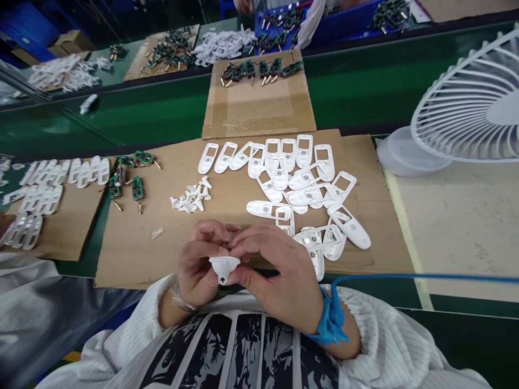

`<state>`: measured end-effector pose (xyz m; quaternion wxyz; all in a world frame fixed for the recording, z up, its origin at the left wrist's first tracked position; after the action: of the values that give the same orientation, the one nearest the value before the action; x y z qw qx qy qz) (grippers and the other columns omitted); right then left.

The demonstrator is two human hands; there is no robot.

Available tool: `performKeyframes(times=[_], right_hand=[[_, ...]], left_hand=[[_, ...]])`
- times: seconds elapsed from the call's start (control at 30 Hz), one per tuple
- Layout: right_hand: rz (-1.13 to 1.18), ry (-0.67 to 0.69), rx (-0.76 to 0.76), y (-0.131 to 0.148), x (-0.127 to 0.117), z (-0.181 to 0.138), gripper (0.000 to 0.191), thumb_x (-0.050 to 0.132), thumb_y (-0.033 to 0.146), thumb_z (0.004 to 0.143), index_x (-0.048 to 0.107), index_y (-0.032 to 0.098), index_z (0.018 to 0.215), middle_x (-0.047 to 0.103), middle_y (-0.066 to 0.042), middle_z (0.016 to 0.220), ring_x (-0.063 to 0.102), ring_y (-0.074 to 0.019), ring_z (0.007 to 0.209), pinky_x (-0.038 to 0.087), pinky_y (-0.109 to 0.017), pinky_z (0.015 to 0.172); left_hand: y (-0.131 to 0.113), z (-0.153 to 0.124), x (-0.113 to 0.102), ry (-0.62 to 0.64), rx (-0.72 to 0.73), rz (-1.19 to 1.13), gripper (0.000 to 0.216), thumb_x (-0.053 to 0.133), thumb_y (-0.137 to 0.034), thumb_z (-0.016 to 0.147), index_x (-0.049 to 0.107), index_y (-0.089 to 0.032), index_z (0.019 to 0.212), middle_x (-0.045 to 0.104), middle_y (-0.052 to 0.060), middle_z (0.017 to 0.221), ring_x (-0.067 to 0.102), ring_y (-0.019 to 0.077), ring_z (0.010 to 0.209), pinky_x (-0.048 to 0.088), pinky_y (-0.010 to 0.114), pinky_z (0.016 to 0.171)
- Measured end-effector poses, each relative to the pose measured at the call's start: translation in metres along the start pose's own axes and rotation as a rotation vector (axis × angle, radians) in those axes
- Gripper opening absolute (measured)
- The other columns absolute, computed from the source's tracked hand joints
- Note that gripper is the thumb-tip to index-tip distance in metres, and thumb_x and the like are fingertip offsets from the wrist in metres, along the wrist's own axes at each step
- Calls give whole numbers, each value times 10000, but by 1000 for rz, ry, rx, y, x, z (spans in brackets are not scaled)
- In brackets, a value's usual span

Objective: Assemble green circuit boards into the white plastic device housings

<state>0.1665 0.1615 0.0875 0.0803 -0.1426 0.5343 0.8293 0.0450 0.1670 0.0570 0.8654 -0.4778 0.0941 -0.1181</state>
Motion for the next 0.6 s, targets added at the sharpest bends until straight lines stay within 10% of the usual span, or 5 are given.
performKeyframes(times=[0.23, 0.6], right_hand=[[-9, -53, -9, -1, 1, 1, 130, 709, 170, 796, 595, 197, 739, 653, -33, 770, 634, -163, 747, 529, -286, 656], [60, 53, 483, -93, 28, -3, 335, 750, 372, 728, 611, 199, 980, 684, -63, 921, 654, -207, 798, 555, -386, 752]], left_hand=[[3, -5, 7, -6, -48, -30, 182, 518, -303, 918, 579, -207, 1061, 485, 65, 963, 528, 180, 883, 504, 343, 766], [75, 3, -21, -676, -661, -662, 214, 591, -354, 887, 432, -233, 812, 601, -28, 700, 617, 154, 715, 472, 282, 706]])
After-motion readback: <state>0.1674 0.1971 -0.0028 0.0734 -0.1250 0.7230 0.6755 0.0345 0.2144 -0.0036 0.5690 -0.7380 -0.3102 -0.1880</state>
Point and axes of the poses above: each hand's wrist, its own z-axis towards the middle knuckle, its own x-axis out of the palm, y = z × x, the point moved 10 cm from there along z, towards the middle knuckle
